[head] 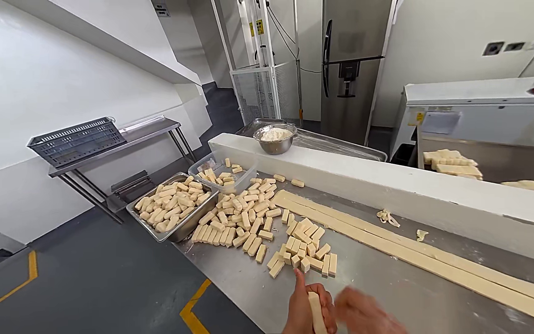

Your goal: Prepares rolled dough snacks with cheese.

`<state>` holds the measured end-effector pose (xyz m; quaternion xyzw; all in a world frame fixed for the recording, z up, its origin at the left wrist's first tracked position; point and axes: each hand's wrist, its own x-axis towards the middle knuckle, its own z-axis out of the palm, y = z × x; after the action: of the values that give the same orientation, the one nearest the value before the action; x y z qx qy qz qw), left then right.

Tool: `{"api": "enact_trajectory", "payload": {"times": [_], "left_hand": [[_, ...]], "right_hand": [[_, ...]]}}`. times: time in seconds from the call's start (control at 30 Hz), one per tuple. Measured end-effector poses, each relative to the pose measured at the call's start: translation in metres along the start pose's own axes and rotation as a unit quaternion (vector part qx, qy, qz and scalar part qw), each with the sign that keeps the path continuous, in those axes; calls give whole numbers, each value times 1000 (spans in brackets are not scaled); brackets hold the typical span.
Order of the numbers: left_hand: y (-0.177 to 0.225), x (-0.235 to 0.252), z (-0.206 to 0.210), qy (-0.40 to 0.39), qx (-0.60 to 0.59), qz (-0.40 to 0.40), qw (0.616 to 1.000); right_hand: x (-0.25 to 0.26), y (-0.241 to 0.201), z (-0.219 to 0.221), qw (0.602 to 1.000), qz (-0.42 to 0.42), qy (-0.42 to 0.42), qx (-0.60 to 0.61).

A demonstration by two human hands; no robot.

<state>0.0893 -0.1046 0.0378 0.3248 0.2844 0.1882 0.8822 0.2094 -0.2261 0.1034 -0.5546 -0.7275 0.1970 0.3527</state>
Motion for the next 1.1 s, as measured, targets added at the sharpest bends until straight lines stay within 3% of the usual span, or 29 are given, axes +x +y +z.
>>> {"api": "enact_trajectory", "payload": {"times": [0.1, 0.2, 0.33, 0.47, 0.63, 0.73, 0.8, 0.87, 1.0, 1.1], "left_hand": [[8, -14, 14, 10, -50, -60, 997], [4, -16, 16, -38, -84, -60, 994], [-8, -20, 11, -52, -111, -18, 992], [-12, -17, 10, -95, -167, -52, 980], [-21, -6, -1, -36, -119, -68, 990], [-16, 3, -7, 38, -68, -40, 996], [13, 22, -11, 125, -46, -12, 991], [71, 52, -13, 207, -61, 65, 974], [183, 111, -18, 250, -38, 212, 944], [184, 137, 4, 250, 57, 215, 942]], "right_hand": [[5, 28, 22, 996, -12, 72, -42], [10, 45, 36, 991, -56, 118, -26], [6, 40, 42, 996, -33, 82, 17], [2, 46, 42, 995, -50, 79, 37], [-4, 69, 72, 986, -45, 141, 75], [-7, 72, 73, 982, 55, 124, 129], [-15, 80, 65, 961, 125, 119, 215], [-31, 91, 58, 929, 158, 185, 278], [-82, 98, 25, 848, 270, 329, 316], [-128, 91, 4, 773, 336, 452, 293]]}}
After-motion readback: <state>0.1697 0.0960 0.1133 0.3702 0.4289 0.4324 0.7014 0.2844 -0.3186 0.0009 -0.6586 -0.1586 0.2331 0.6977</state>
